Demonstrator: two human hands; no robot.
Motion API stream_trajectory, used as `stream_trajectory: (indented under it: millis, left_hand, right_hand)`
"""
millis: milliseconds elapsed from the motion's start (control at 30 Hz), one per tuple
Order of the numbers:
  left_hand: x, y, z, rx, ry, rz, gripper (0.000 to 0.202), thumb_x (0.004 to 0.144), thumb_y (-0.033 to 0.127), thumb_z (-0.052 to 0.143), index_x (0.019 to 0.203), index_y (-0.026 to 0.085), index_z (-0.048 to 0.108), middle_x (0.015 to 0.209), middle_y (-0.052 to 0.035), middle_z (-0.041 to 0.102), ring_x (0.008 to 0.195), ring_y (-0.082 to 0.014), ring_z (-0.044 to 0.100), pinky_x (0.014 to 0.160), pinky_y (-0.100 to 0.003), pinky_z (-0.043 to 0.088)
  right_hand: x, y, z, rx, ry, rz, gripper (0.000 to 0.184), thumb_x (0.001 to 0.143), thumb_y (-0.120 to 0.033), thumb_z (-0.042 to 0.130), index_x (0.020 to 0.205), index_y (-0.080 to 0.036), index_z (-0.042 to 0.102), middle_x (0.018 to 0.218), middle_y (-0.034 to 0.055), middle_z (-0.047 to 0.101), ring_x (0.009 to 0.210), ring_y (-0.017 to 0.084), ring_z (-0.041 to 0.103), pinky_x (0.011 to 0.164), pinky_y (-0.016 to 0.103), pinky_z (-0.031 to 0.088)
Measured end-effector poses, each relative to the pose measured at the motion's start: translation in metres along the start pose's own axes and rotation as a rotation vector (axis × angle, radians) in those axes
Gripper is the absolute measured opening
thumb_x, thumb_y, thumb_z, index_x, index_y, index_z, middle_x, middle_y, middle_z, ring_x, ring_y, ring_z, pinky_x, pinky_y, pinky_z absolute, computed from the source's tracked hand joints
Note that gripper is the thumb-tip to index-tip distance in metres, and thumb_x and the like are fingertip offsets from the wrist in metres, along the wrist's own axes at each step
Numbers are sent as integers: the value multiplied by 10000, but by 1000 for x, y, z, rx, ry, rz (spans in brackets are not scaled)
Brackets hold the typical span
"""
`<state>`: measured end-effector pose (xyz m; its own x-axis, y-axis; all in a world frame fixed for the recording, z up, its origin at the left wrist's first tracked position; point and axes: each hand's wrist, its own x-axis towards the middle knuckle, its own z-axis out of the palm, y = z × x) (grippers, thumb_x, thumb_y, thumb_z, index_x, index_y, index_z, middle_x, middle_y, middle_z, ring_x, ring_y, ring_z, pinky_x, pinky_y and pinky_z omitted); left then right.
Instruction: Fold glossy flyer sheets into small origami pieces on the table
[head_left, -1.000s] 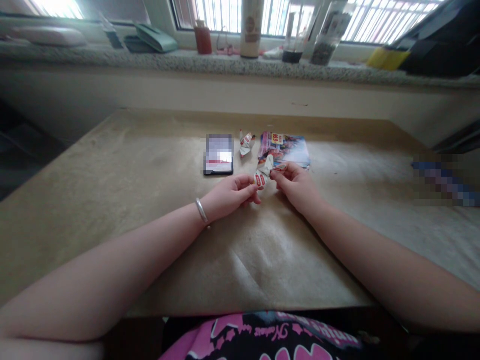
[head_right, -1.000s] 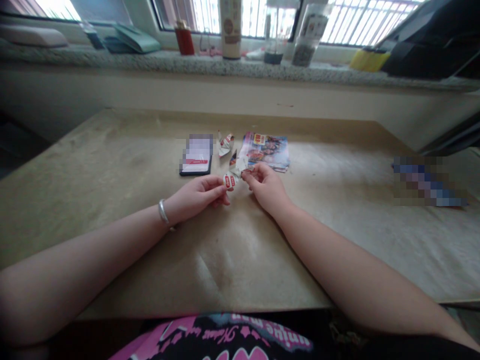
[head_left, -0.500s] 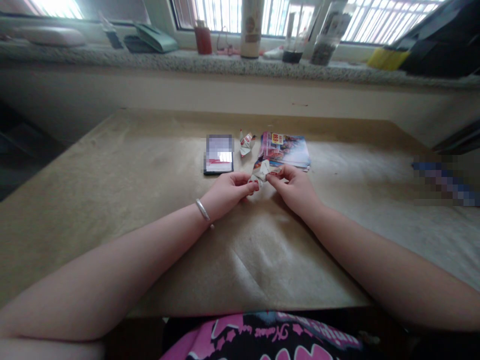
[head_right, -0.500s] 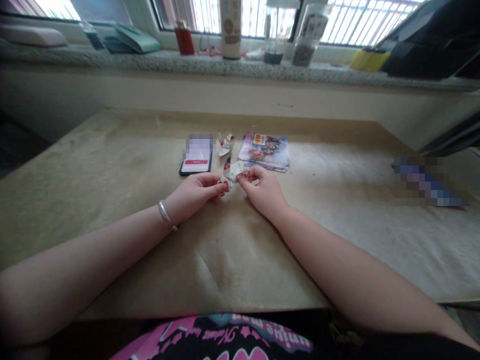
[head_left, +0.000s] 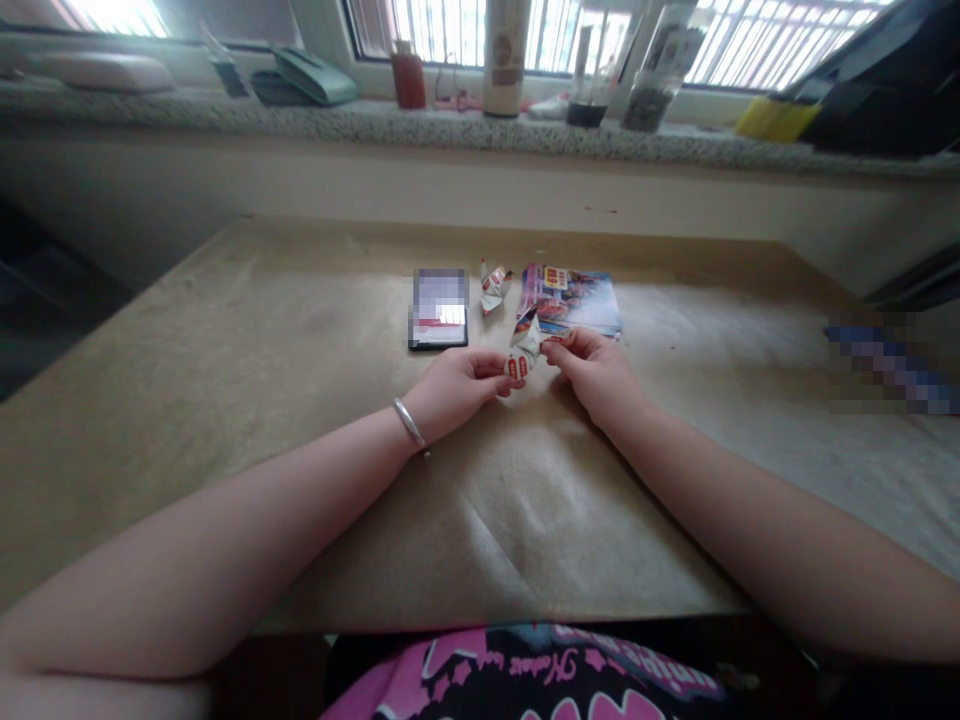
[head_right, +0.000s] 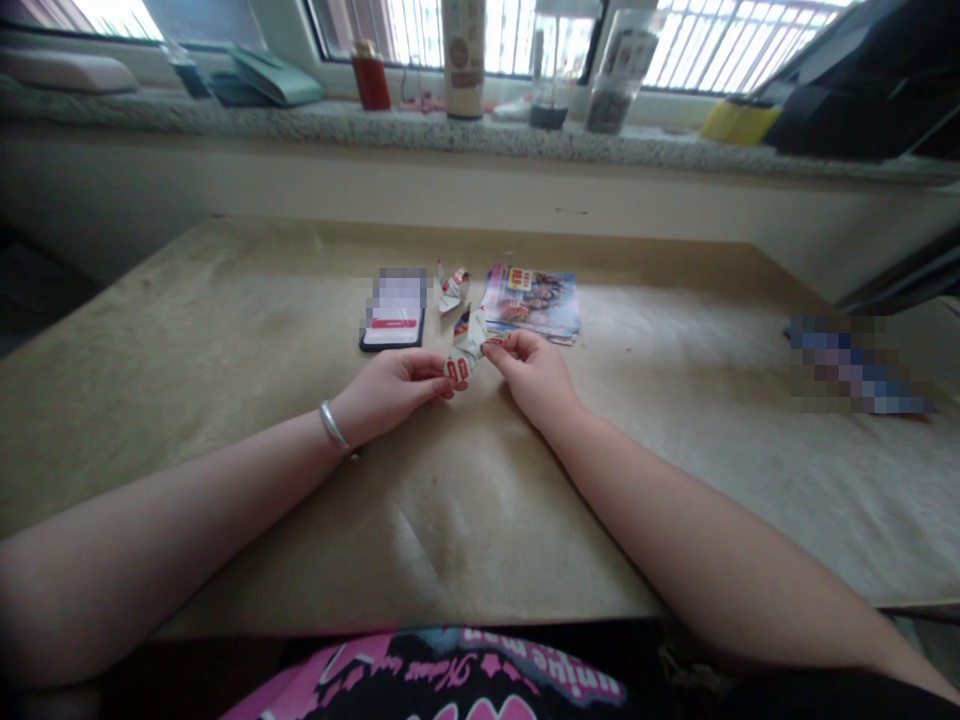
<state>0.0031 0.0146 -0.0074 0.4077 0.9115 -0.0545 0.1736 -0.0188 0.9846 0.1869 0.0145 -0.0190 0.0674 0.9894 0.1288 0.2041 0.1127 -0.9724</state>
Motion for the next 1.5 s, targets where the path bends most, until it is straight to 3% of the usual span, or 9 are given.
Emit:
stream_trajectory:
  millis: [200,333,467,600,733,833,1067,1500]
  left_hand:
    - [-5,6,-7,469,-35,192,257,867,358,526,873,153,681,782,-13,674,694,-126,575,642,-240,426]
    - [-5,4,-12,776,40,309,237,881,277,478,848,142,669,786,-38,649,737,-153,560,695,-276,433]
    - [-6,-1,-15,1040,24,434,186,859,208,493,887,136,662,905,-83,642,882,-199,555,846,-340,440]
    - [-9,1,-14,1211,-1,485,199,888,233,463,895,140,638,938,-99,612,876,-206,534,832,-350,452]
    - [-11,4,-12,1310,6,500,188,887,222,461,938,133,617,956,-103,601,889,-215,526,830,-348,456]
    - [-12,5,-11,1342,2,504,191,893,215,448,950,130,610,976,-106,597,898,-215,524,839,-347,456]
    - [-12,10,-9,1428,-6,456,198,897,228,444,889,116,607,942,-115,599,878,-227,524,813,-359,462]
    - [-9,9,-10,1482,-19,476,183,896,222,443,899,127,600,955,-103,603,884,-224,533,807,-355,469]
  right_hand:
    - [5,6,-3,-49,-8,-67,255,717,-421,648,679,-202,523,613,-44,519,568,101,442,567,267,346]
    - [8,10,-6,-105,-18,-91,255,725,-426,636,689,-203,518,628,-39,517,558,96,433,538,254,347]
    - [13,8,-8,-176,-68,-41,251,721,-434,632,739,-206,529,625,-32,531,547,111,480,486,243,357]
    - [24,2,-6,-201,-103,9,239,736,-413,611,721,-212,483,613,-41,518,513,117,518,457,240,360]
    - [41,0,0,-415,-131,-159,187,756,-356,597,688,-195,529,630,-21,568,575,119,523,547,252,376]
    - [53,0,8,-621,-75,-238,159,752,-334,608,696,-188,580,673,-5,615,623,129,531,576,255,356]
    - [75,-2,19,-825,-19,-226,184,784,-367,569,756,-203,647,740,11,680,662,155,566,598,265,344]
    - [107,-2,30,-903,90,-141,268,813,-420,520,881,-253,718,810,46,724,788,224,641,679,304,410]
